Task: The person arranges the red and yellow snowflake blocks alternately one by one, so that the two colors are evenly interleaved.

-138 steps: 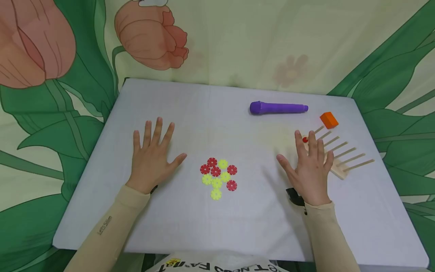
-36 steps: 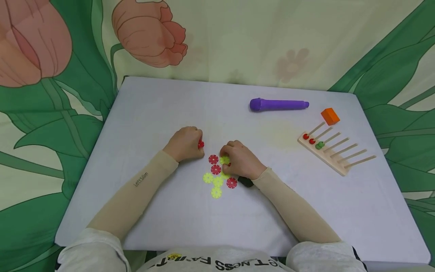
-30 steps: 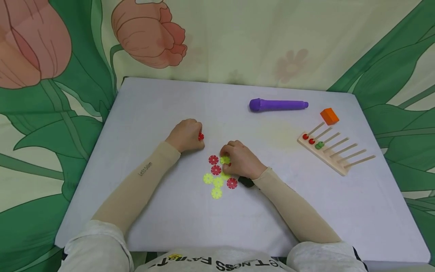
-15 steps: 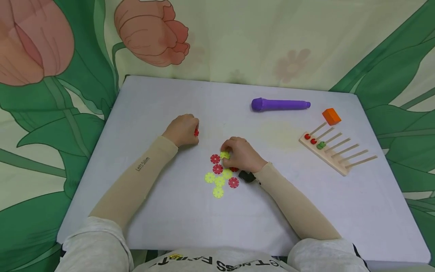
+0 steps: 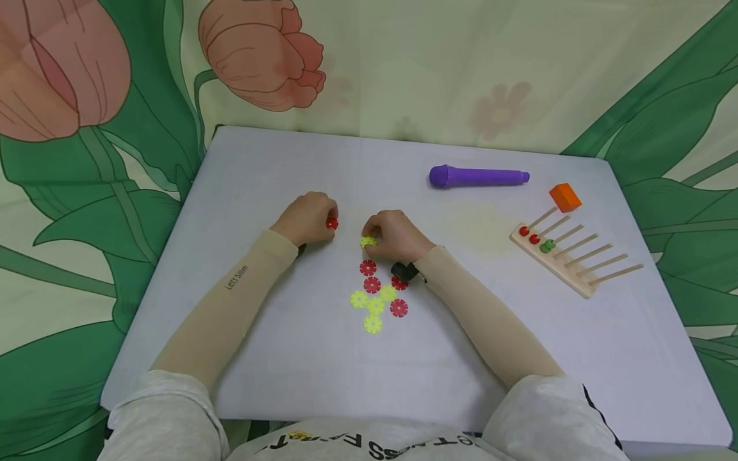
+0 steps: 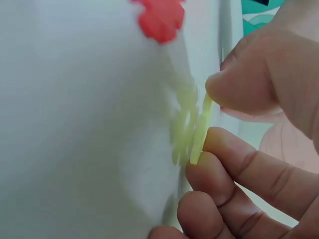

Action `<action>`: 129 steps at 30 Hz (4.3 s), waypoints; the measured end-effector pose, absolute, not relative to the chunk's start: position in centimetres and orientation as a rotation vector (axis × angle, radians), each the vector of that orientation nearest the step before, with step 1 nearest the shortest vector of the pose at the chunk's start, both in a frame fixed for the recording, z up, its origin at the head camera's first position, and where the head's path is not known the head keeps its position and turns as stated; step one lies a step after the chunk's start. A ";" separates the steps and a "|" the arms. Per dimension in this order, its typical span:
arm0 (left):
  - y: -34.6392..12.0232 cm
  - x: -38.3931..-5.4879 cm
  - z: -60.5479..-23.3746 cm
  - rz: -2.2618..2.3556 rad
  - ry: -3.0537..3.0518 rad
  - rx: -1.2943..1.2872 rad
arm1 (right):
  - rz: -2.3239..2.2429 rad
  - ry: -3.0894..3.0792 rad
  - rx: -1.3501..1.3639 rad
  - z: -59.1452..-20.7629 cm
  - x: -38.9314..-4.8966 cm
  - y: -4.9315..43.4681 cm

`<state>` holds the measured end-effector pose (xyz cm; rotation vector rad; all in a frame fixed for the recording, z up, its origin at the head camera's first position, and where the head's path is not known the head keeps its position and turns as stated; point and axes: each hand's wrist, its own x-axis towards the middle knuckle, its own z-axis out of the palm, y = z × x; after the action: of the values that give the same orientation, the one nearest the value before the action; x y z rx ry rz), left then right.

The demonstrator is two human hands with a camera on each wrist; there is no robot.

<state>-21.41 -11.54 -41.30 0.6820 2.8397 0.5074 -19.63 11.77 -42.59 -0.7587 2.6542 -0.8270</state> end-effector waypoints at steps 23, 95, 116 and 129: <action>-12.2 -21.8 -41.7 0.616 2.826 0.697 | -0.562 2.702 -0.875 -41.7 -22.9 7.0; -8.6 -22.3 -41.0 0.577 2.749 0.740 | -0.502 2.873 -0.796 -41.9 -21.5 9.3; -5.7 -21.5 -40.7 0.375 2.838 0.821 | -0.836 2.570 -0.901 -42.6 -12.3 16.5; -5.6 -21.4 -40.8 0.465 2.786 0.746 | -0.402 2.818 -1.009 -41.6 -9.2 15.8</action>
<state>-21.37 -5.65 -40.78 0.7457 2.7863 0.4654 -9.25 15.79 -41.62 -1.0091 2.8176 -0.4018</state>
